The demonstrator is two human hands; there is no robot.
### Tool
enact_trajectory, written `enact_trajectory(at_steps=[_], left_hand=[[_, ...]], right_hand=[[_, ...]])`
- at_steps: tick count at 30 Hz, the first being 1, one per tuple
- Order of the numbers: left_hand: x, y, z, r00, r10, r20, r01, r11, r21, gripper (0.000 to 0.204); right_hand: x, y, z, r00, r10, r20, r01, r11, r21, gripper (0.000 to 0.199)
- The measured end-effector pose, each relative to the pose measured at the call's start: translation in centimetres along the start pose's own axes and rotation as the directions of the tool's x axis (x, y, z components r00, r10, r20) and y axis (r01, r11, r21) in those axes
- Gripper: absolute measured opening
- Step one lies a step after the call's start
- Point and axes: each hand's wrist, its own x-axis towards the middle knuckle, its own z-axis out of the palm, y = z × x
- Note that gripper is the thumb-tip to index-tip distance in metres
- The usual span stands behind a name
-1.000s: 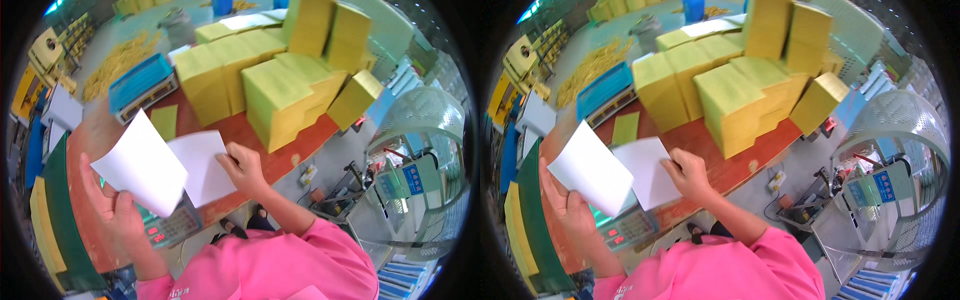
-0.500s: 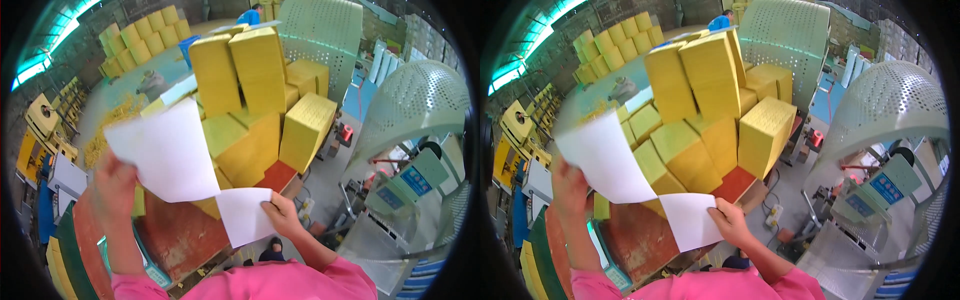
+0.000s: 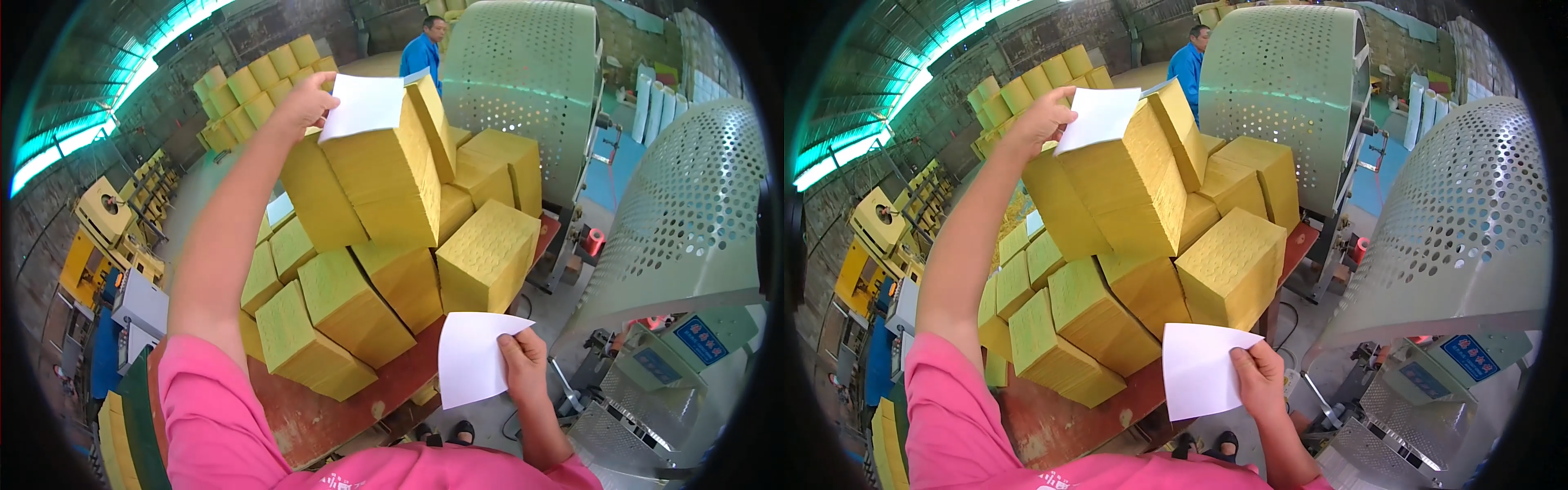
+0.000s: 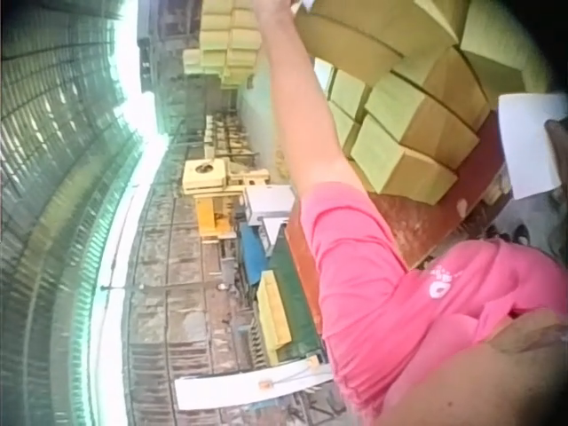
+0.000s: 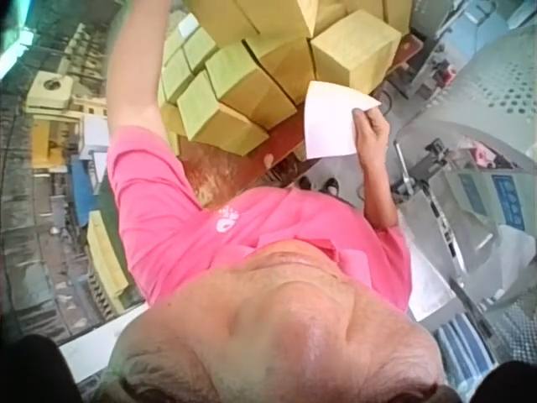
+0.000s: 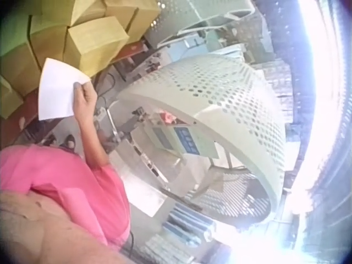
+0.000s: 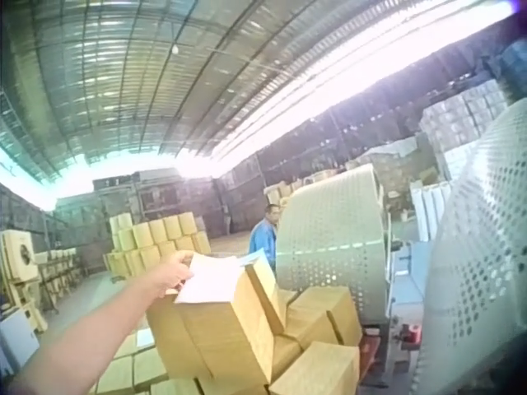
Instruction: Counting, weighing, and using a machine to bundle stacks of yellow paper.
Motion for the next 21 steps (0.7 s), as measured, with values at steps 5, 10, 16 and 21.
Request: enact_trajectory(at_steps=[5,10,16,21], left_hand=[[1.6,-0.4,1.4,0.998,-0.003,-0.069,0.019,0.97,0.243,0.062],[3.0,-2.2,1.0,0.98,0.197,0.008,-0.158,0.765,0.624,0.06],[2.7,-2.2,2.3,0.977,0.211,-0.033,-0.132,0.719,0.683,0.047],[1.8,-1.5,2.9,0.979,0.198,-0.057,-0.078,0.61,0.788,0.043]], right_hand=[[0.0,-0.4,-1.3,0.997,0.012,-0.07,-0.013,1.0,-0.008,0.018],[-0.1,-0.8,-0.2,0.999,0.012,-0.052,-0.01,1.0,0.028,0.019],[0.1,-0.2,1.4,0.999,0.015,-0.05,-0.013,0.999,0.046,0.02],[0.5,-0.4,2.1,0.999,0.016,-0.046,-0.013,0.998,0.057,0.022]])
